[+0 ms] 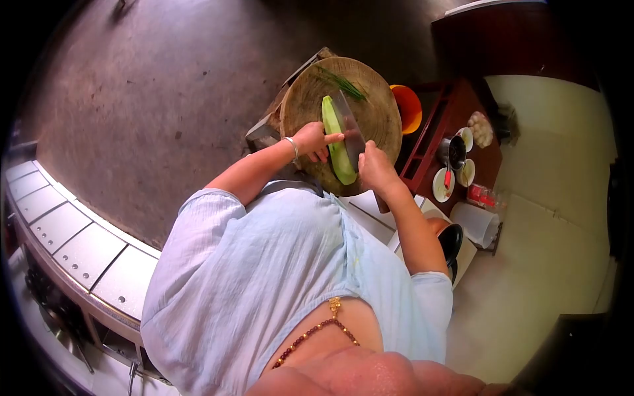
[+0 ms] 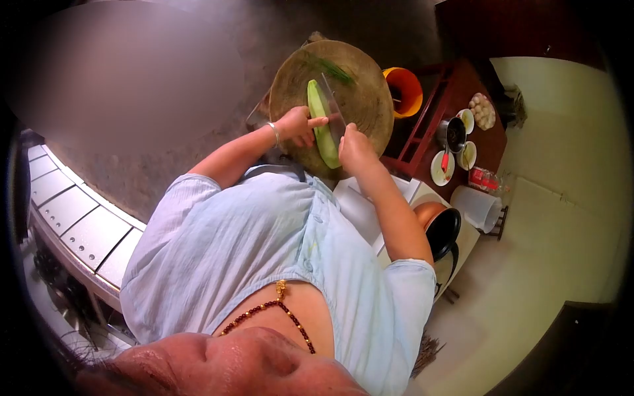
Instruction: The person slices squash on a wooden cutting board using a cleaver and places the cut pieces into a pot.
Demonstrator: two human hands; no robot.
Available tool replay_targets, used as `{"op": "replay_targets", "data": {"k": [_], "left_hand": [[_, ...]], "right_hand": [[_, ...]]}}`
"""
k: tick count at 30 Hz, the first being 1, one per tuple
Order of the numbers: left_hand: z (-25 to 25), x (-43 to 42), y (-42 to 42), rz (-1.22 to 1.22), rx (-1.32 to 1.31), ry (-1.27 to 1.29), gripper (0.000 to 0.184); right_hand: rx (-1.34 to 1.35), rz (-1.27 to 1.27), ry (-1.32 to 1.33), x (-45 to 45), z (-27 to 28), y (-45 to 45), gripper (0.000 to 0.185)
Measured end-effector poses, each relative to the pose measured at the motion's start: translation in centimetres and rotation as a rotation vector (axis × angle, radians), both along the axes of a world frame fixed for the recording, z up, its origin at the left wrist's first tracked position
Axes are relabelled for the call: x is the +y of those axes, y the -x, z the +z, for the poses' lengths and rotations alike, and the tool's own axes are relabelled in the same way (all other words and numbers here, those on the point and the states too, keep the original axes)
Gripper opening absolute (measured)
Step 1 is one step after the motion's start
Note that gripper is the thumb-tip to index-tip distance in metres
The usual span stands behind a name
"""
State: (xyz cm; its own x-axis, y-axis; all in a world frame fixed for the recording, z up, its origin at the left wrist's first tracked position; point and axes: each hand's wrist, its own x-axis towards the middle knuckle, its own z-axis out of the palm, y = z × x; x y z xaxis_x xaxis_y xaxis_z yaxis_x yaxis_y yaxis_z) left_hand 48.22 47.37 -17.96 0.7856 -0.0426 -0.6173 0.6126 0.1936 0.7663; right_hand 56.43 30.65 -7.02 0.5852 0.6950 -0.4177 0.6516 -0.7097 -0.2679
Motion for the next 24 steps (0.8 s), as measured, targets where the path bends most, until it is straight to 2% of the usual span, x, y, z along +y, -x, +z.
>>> {"op": "replay_targets", "data": {"k": [6, 7, 8, 10, 14, 18, 19, 21, 24], "left_hand": [[-0.8, -0.4, 0.0, 0.021, -0.042, 0.025, 0.067], [-1.3, -0.5, -0.1, 0.027, -0.039, 0.022, 0.067], [-1.8, -0.6, -0.3, 0.031, -0.034, 0.020, 0.067], [-2.5, -0.6, -0.6, 0.012, 0.031, 0.038, 0.066], [-2.2, -0.7, -0.3, 0.037, -0.019, 0.021, 0.068], [-1.5, -0.9, -0.3, 0.034, -0.011, 0.007, 0.068], [-1.5, -0.9, -0.2, 0.032, 0.010, 0.007, 0.066], [-1.3, -0.9, -0.5, 0.026, 0.041, 0.006, 0.063], [-1.9, -0.9, -0.6, 0.009, -0.031, 0.003, 0.068]], "right_hand": [[0.065, 0.041, -0.049, 0.2, -0.6, -0.7, 0.016], [0.027, 0.119, -0.100, 0.3, -0.6, -0.9, 0.016], [0.139, 0.029, -0.015, 0.2, -0.3, -1.3, 0.016], [0.373, -0.153, 0.155, 1.8, 4.3, -0.6, 0.016], [0.377, -0.136, 0.176, -1.5, 4.2, 0.0, 0.016], [0.160, 0.001, -0.055, -6.1, -1.3, 1.0, 0.017], [-0.018, 0.083, -0.172, -7.3, -3.2, 1.6, 0.018], [-0.018, 0.011, -0.186, -8.8, -5.5, 2.8, 0.020], [-0.032, -0.065, -0.192, -10.5, -8.0, 4.3, 0.020]]}}
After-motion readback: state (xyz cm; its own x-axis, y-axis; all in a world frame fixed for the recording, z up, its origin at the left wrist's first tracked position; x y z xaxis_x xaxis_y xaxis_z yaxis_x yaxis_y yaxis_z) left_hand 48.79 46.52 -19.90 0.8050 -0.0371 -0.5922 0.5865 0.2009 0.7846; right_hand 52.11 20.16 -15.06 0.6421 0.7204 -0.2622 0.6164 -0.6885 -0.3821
